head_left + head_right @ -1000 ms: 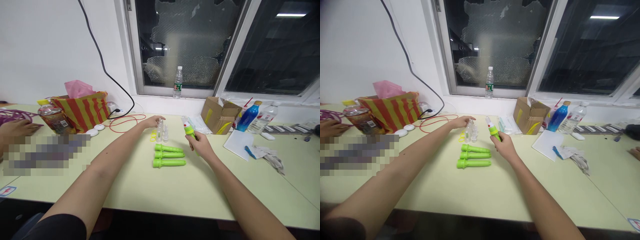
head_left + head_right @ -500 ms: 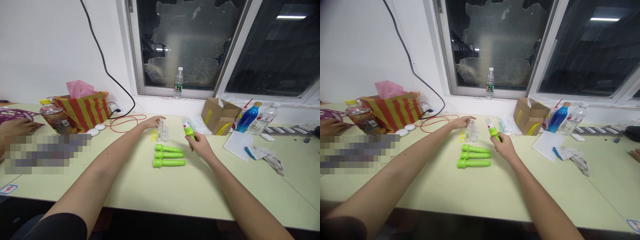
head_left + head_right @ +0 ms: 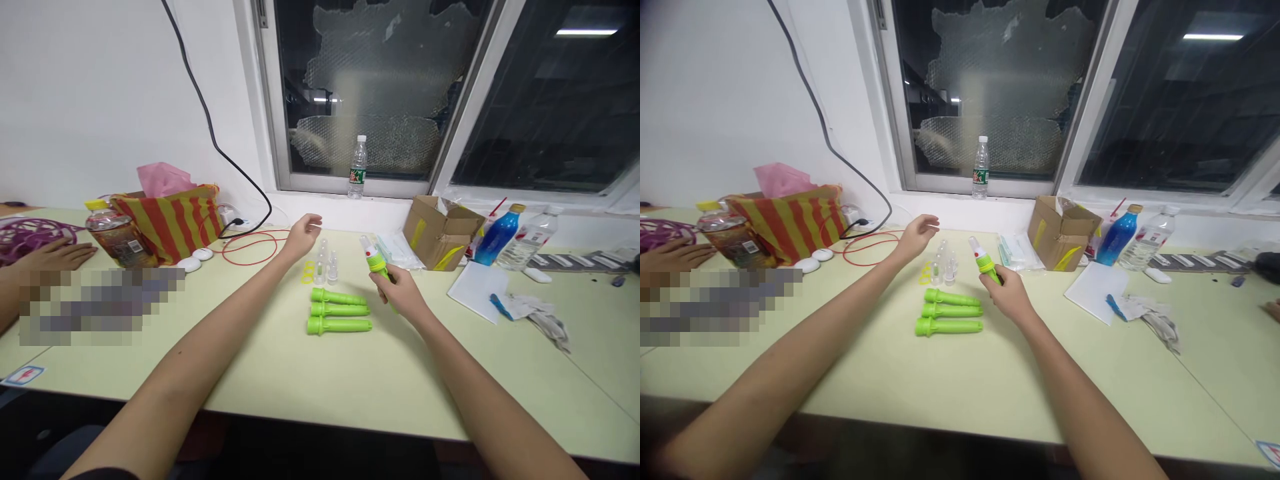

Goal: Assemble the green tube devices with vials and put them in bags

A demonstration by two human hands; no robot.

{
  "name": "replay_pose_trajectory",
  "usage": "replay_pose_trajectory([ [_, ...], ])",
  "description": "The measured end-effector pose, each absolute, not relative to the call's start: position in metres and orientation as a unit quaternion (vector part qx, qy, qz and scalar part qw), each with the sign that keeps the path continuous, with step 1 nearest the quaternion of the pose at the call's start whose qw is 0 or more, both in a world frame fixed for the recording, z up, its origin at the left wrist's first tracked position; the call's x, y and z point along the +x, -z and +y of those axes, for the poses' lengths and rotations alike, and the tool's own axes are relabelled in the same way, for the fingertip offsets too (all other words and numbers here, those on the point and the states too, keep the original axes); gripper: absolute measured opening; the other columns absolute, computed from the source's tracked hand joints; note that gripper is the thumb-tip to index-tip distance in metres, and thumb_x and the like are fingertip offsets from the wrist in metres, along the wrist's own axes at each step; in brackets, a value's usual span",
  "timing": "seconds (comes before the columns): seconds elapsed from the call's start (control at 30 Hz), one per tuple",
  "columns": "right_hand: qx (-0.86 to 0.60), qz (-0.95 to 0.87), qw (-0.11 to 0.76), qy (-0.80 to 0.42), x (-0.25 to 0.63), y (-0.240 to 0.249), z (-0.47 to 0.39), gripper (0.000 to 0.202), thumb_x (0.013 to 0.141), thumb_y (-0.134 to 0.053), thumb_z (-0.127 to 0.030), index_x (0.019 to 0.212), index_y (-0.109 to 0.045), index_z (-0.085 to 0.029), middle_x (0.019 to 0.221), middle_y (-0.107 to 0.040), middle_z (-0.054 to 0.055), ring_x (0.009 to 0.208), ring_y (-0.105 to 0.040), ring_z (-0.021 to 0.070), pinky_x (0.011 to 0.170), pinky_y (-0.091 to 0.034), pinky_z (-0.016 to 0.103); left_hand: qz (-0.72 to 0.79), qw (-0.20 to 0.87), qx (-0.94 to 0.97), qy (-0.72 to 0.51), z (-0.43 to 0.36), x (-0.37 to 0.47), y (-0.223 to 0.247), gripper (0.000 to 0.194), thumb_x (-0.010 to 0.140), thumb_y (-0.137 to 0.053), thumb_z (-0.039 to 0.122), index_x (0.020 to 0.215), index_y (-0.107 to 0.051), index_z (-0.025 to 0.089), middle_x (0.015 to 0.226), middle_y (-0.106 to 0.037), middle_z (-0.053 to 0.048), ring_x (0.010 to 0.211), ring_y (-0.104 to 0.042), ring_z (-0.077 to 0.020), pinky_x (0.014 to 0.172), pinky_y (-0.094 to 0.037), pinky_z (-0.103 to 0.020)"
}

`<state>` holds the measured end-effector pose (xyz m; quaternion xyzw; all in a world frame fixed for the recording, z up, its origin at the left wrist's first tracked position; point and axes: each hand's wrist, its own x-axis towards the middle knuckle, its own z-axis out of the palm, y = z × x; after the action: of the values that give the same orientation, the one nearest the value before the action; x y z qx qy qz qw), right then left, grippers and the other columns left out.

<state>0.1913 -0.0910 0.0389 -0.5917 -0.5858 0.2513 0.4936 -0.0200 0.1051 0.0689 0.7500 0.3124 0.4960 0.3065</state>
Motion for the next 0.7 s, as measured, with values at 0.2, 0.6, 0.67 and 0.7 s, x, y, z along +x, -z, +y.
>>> replay_pose_trajectory([
  [0.2,-0.592,-0.628,0.457,-0.215,0.183,-0.034,-0.091,0.028,0.084,-0.057,-0.041,0.069,-0.048,-0.020,0.055,-0.046,-0.005,0.052,-0.041,0.0117,0.051,-0.028,0.026,0.089,0.472,0.766,-0.428,0.005,-0.001,-0.076,0.041,0.084,-0.064,0.029,0.123,-0.055,0.017,0.121,-0.063,-0.014,0.108,-0.062,-0.0215,0.092,-0.050,-0.036],
  [0.6,-0.595,-0.654,0.433,-0.174,0.182,-0.033,-0.090,0.027,0.081,-0.055,-0.041,0.065,-0.046,-0.020,0.059,-0.039,-0.004,0.057,-0.036,0.0120,0.053,-0.025,0.026,0.206,0.432,0.765,-0.431,0.012,-0.019,-0.081,0.038,0.081,-0.068,0.041,0.107,-0.064,0.015,0.105,-0.068,-0.010,0.096,-0.064,-0.0195,0.085,-0.051,-0.032],
  [0.67,-0.601,-0.648,0.438,-0.167,0.185,-0.033,-0.088,0.029,0.081,-0.055,-0.042,0.065,-0.046,-0.020,0.059,-0.040,-0.004,0.058,-0.037,0.0125,0.053,-0.026,0.026,0.219,0.398,0.773,-0.443,0.019,-0.020,-0.089,0.037,0.080,-0.069,0.043,0.103,-0.065,0.014,0.099,-0.069,-0.009,0.090,-0.064,-0.0183,0.081,-0.050,-0.030],
  [0.7,-0.605,-0.643,0.441,-0.163,0.186,-0.032,-0.088,0.029,0.081,-0.055,-0.043,0.065,-0.046,-0.020,0.059,-0.042,-0.004,0.058,-0.038,0.0127,0.054,-0.026,0.026,0.230,0.376,0.777,-0.449,0.025,-0.020,-0.094,0.036,0.079,-0.069,0.043,0.100,-0.066,0.014,0.095,-0.069,-0.008,0.087,-0.064,-0.0176,0.079,-0.050,-0.030],
])
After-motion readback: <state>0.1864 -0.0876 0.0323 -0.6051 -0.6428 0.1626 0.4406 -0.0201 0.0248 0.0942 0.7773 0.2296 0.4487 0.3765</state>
